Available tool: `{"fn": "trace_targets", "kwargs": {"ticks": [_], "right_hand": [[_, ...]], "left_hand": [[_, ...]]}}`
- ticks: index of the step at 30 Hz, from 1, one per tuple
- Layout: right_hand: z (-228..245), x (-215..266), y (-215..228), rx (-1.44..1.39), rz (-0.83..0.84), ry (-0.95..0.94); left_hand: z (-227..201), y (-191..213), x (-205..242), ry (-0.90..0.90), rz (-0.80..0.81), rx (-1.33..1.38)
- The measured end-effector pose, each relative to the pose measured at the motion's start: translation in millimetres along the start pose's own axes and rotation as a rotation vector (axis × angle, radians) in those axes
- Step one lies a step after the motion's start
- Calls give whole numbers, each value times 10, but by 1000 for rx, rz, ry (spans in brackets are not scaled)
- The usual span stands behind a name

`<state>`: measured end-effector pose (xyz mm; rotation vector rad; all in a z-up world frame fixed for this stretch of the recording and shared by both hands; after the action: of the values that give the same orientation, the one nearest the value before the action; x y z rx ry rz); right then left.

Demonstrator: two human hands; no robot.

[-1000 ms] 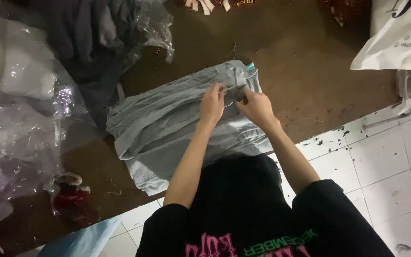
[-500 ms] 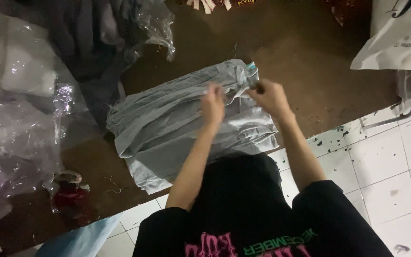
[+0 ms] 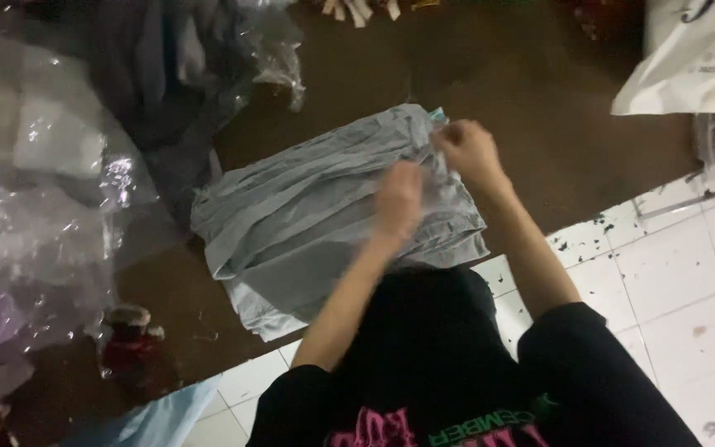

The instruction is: Folding and stacking pieces of grey fabric on a work table.

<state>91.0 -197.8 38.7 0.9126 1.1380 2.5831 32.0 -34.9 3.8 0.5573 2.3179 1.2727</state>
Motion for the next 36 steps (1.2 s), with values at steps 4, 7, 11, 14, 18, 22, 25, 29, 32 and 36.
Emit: {"fn": "trace_targets", "kwargs": {"ticks": [4, 7, 11, 14, 18, 22, 25, 29, 32, 36], "right_hand": [[-351, -65, -336, -92, 158, 14], [-475, 23, -395, -215, 153, 101], [-658, 270, -266, -302, 41, 207], [-709, 439, -286, -268, 63, 225], [-743, 476, -321, -245, 26, 274], [-819, 479, -368, -254, 31, 252], [-848, 462, -344, -250, 38, 194], [-778, 391, -307, -291, 15, 176], [-785, 243, -349, -322, 10, 165], [-770, 1, -368, -371, -22, 154]], "left_hand": [[814, 260, 42, 356, 169, -165], [1058, 158, 259, 219, 102, -184], [993, 112, 534, 36, -64, -208], [714, 413, 576, -4, -101, -188], [346, 552, 478, -99, -39, -39], [410, -97, 529, -145, 100, -28], [341, 149, 506, -96, 56, 37], [476, 848, 753, 195, -118, 41], [934, 1143, 1364, 429, -210, -93], [1534, 1580, 2219, 1014, -354, -215]]}}
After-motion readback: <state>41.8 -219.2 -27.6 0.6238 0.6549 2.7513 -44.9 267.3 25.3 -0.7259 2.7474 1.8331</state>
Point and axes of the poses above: each hand's wrist, its own x-axis away from the middle knuckle, its own y-axis out of the back of the hand, z = x × y, the point moved 4 cm from there along -x, towards the middle knuckle, and after that the axes turned 14 degrees about -y, right-handed, at the moved point
